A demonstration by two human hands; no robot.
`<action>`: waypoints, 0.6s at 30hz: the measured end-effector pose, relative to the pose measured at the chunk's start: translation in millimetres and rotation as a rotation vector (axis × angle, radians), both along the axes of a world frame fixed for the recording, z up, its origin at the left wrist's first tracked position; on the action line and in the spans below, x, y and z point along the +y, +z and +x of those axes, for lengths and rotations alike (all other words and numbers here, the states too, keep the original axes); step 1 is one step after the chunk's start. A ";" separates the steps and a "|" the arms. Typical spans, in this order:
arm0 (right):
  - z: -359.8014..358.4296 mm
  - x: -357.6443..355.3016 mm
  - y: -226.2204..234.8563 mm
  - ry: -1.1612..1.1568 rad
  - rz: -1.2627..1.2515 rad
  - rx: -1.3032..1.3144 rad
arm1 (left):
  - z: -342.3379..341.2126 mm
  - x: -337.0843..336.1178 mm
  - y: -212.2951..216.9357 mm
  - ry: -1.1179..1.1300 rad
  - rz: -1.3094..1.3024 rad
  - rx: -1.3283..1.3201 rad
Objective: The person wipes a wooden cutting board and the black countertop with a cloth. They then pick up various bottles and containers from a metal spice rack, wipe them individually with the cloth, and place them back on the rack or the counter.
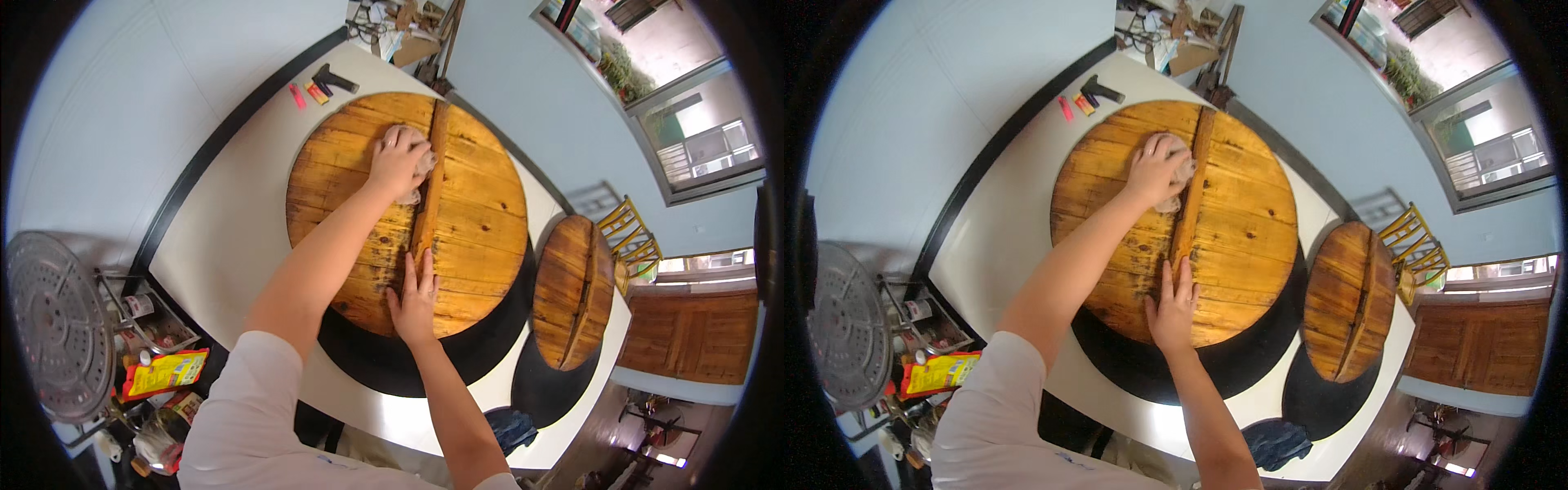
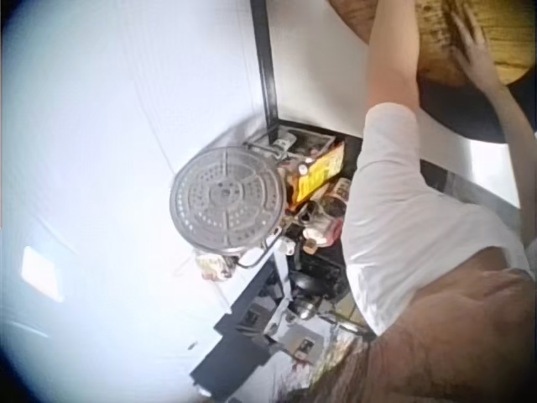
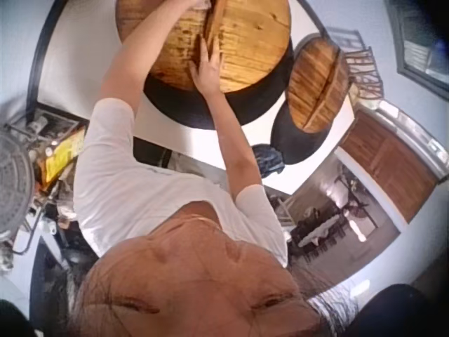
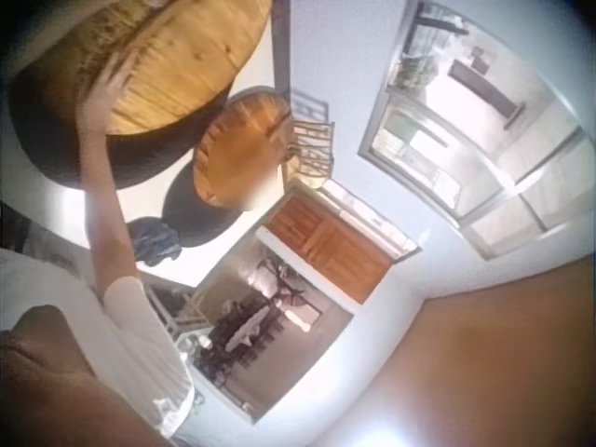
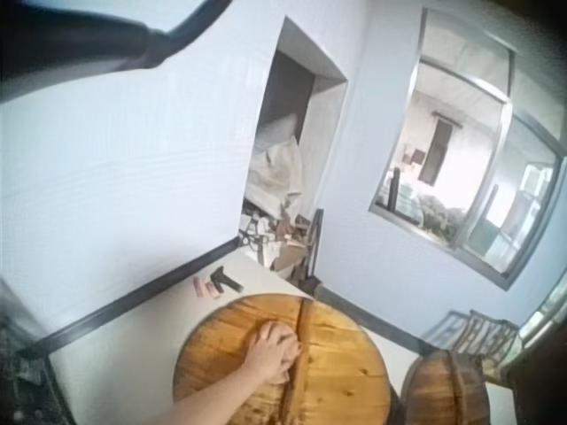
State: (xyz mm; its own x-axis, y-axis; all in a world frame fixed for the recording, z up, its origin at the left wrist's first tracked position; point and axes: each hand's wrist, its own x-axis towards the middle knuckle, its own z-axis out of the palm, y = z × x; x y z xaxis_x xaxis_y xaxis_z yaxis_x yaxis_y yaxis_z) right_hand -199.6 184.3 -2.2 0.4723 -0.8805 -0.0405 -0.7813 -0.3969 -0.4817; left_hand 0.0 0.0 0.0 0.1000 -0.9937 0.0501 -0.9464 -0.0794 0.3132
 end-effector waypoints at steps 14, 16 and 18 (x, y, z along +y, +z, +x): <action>-12.5 -29.3 -21.5 -0.133 0.302 -0.625 | 29.5 189.2 -21.7 -0.631 -0.040 0.177; -5.3 -22.6 -27.7 -0.172 0.309 -0.580 | 56.0 133.6 -11.9 -0.432 -0.318 0.095; 4.2 -22.4 -23.8 -0.118 0.153 -0.373 | 85.0 70.4 -17.5 -0.127 -0.298 -0.040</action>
State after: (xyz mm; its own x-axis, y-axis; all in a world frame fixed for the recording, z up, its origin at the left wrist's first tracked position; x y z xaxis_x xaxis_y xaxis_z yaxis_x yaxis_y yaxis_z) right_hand -195.4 161.9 -26.0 0.3758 -0.9265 -0.0198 -0.5779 -0.2176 -0.7866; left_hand 85.0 70.4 -17.5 -0.0320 -0.9390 0.3425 -0.9547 0.1301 0.2675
